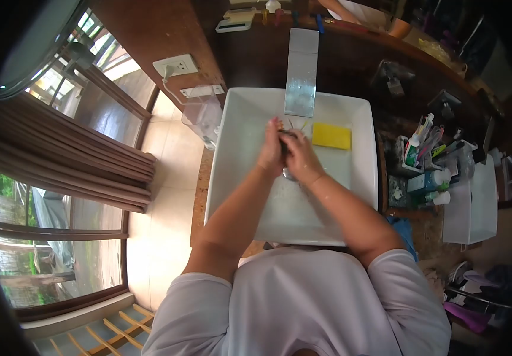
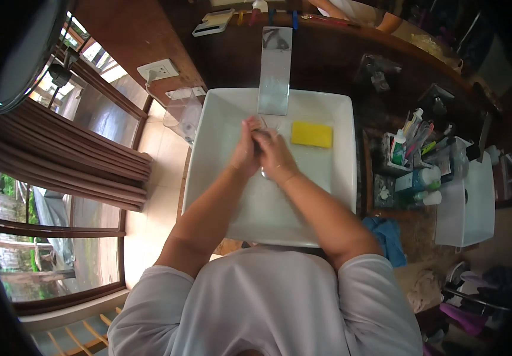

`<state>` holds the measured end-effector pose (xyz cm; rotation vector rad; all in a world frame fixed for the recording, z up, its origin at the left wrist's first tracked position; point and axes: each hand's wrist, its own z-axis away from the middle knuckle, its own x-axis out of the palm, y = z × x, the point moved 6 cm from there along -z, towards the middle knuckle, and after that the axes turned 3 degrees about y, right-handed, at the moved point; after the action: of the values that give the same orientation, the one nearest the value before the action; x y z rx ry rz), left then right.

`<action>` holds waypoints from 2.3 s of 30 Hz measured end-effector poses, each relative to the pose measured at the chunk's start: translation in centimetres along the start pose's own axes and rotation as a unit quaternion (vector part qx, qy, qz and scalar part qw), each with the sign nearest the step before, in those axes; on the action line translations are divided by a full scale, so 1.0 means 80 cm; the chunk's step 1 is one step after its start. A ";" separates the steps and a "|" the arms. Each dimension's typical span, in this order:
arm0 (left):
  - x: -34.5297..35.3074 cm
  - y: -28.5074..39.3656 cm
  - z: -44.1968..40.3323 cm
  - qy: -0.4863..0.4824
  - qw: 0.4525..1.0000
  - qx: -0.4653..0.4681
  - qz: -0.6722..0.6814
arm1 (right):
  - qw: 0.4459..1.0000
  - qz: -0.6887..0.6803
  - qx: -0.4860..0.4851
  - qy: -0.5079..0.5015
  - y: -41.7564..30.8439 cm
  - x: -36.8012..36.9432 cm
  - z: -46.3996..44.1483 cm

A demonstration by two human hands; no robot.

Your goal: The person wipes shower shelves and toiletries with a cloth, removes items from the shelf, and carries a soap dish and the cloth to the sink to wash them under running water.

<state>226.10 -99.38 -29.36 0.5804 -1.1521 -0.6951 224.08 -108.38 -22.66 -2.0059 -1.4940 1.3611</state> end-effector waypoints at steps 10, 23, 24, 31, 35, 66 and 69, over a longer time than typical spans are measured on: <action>0.015 0.023 0.009 -0.076 0.996 -0.036 -0.003 | 0.999 0.009 -0.006 -0.046 -0.022 -0.006 -0.011; 0.014 0.025 0.024 -0.090 0.991 -0.091 -0.047 | 0.994 0.061 0.032 -0.089 0.013 -0.015 -0.021; 0.015 0.024 0.024 -0.078 0.991 -0.091 -0.062 | 0.995 0.061 0.001 -0.081 0.004 -0.015 -0.019; 0.017 0.028 0.023 -0.076 0.989 -0.071 -0.100 | 0.996 0.059 0.013 -0.067 0.026 -0.012 -0.015; 0.014 0.028 0.022 -0.053 0.991 -0.068 -0.099 | 0.996 0.027 -0.024 -0.084 -0.009 -0.005 -0.015; 0.019 0.028 0.021 -0.099 0.981 -0.082 -0.142 | 0.997 -0.033 -0.055 -0.047 -0.010 -0.019 -0.025; 0.013 0.022 0.022 -0.099 0.976 -0.103 -0.166 | 0.997 0.019 -0.018 -0.065 0.000 -0.015 -0.022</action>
<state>225.05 -99.13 -26.89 0.5399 -1.1608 -1.1667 225.49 -108.92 -21.21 -2.0122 -1.5539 1.5178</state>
